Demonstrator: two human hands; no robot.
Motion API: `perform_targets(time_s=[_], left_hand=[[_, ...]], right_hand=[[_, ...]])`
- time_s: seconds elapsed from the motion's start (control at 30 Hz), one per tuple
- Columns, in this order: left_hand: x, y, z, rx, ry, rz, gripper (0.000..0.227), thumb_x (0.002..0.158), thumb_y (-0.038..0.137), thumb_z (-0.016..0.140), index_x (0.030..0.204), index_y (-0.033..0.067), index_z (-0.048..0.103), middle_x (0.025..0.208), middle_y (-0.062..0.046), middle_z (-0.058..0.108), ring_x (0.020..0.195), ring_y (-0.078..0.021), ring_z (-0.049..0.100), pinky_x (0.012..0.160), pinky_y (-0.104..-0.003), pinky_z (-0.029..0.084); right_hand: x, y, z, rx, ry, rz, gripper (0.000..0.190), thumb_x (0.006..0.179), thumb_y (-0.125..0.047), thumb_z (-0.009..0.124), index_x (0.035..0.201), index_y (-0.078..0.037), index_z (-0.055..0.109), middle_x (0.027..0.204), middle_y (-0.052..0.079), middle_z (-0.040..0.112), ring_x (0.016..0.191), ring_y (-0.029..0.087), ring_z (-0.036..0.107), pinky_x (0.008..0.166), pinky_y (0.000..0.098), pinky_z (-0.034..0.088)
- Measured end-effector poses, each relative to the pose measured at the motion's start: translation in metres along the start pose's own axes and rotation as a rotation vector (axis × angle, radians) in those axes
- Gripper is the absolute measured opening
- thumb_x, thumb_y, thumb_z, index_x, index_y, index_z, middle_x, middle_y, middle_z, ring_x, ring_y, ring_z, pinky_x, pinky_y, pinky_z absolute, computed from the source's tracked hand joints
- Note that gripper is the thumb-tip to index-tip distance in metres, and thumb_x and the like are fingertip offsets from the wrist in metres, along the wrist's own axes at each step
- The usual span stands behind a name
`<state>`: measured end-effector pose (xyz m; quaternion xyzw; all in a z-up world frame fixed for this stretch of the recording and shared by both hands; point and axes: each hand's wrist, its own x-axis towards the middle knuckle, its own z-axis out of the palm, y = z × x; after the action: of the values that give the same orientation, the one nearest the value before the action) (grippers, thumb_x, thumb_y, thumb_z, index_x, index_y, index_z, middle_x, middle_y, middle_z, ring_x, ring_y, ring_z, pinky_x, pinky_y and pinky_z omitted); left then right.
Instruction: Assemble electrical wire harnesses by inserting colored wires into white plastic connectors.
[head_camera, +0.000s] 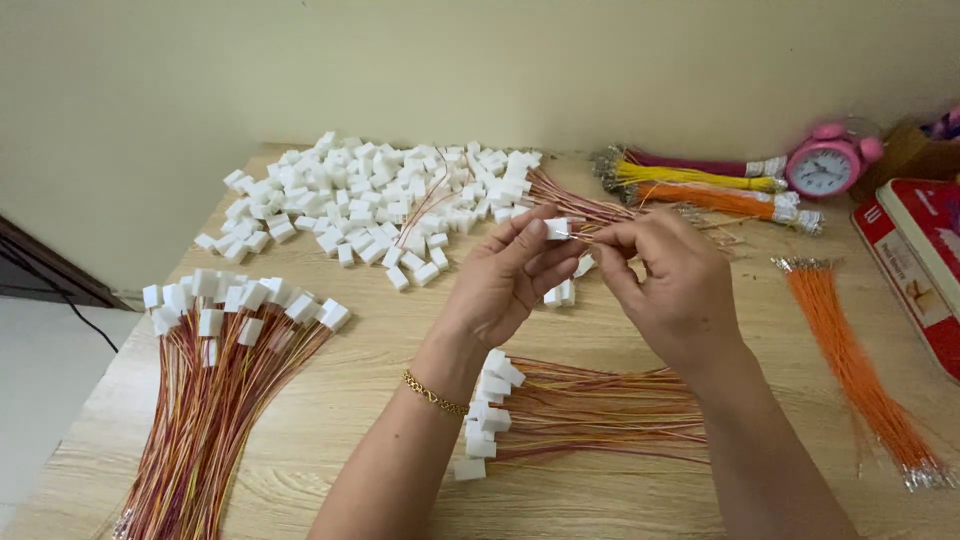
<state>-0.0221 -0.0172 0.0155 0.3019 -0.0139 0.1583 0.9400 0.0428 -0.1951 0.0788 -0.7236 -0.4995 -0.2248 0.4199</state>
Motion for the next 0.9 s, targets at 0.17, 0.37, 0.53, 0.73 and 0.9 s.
perform_targets(time_s=[0.17, 0.37, 0.53, 0.73, 0.9], left_hand=[[0.004, -0.005, -0.009, 0.012, 0.003, -0.018, 0.031, 0.101, 0.015, 0.067, 0.129, 0.0020, 0.063, 0.112, -0.027, 0.073, 0.104, -0.0352, 0.074, 0.089, -0.042, 0.065], [0.001, -0.006, -0.005, 0.021, 0.013, -0.044, 0.035, 0.101, 0.015, 0.067, 0.131, 0.0000, 0.061, 0.114, -0.028, 0.072, 0.105, -0.0358, 0.074, 0.089, -0.041, 0.065], [0.001, -0.007, -0.007, 0.031, 0.019, -0.059, 0.034, 0.101, 0.016, 0.067, 0.130, 0.0016, 0.061, 0.112, -0.027, 0.073, 0.104, -0.0345, 0.074, 0.090, -0.040, 0.065], [0.002, -0.008, -0.007, 0.023, 0.036, -0.067, 0.033, 0.101, 0.017, 0.067, 0.129, 0.0016, 0.062, 0.112, -0.026, 0.073, 0.104, -0.0341, 0.074, 0.090, -0.040, 0.065], [0.004, -0.011, -0.012, 0.018, 0.028, -0.077, 0.033, 0.101, 0.018, 0.067, 0.129, 0.0013, 0.062, 0.108, -0.026, 0.074, 0.102, -0.0335, 0.075, 0.089, -0.039, 0.066]], right_hand=[[-0.006, 0.016, -0.001, -0.108, 0.003, -0.042, 0.005, 0.093, -0.003, 0.079, 0.095, -0.004, 0.075, 0.079, 0.010, 0.062, 0.076, 0.028, 0.067, 0.068, 0.0379, 0.053], [-0.004, 0.014, -0.010, -0.059, -0.014, -0.009, 0.007, 0.096, -0.004, 0.077, 0.102, -0.004, 0.077, 0.083, 0.012, 0.062, 0.080, 0.029, 0.067, 0.071, 0.0378, 0.053], [-0.005, 0.020, -0.009, -0.042, -0.032, 0.005, 0.006, 0.095, -0.006, 0.078, 0.100, -0.002, 0.075, 0.080, 0.014, 0.060, 0.078, 0.033, 0.066, 0.069, 0.0400, 0.052], [-0.003, 0.012, -0.010, 0.030, -0.046, 0.012, 0.004, 0.094, -0.005, 0.078, 0.097, -0.005, 0.075, 0.079, 0.010, 0.061, 0.076, 0.028, 0.067, 0.069, 0.0365, 0.052], [-0.003, 0.011, -0.009, 0.033, -0.055, -0.003, 0.005, 0.092, -0.004, 0.079, 0.093, -0.007, 0.075, 0.077, 0.009, 0.060, 0.075, 0.027, 0.067, 0.068, 0.0362, 0.052]])
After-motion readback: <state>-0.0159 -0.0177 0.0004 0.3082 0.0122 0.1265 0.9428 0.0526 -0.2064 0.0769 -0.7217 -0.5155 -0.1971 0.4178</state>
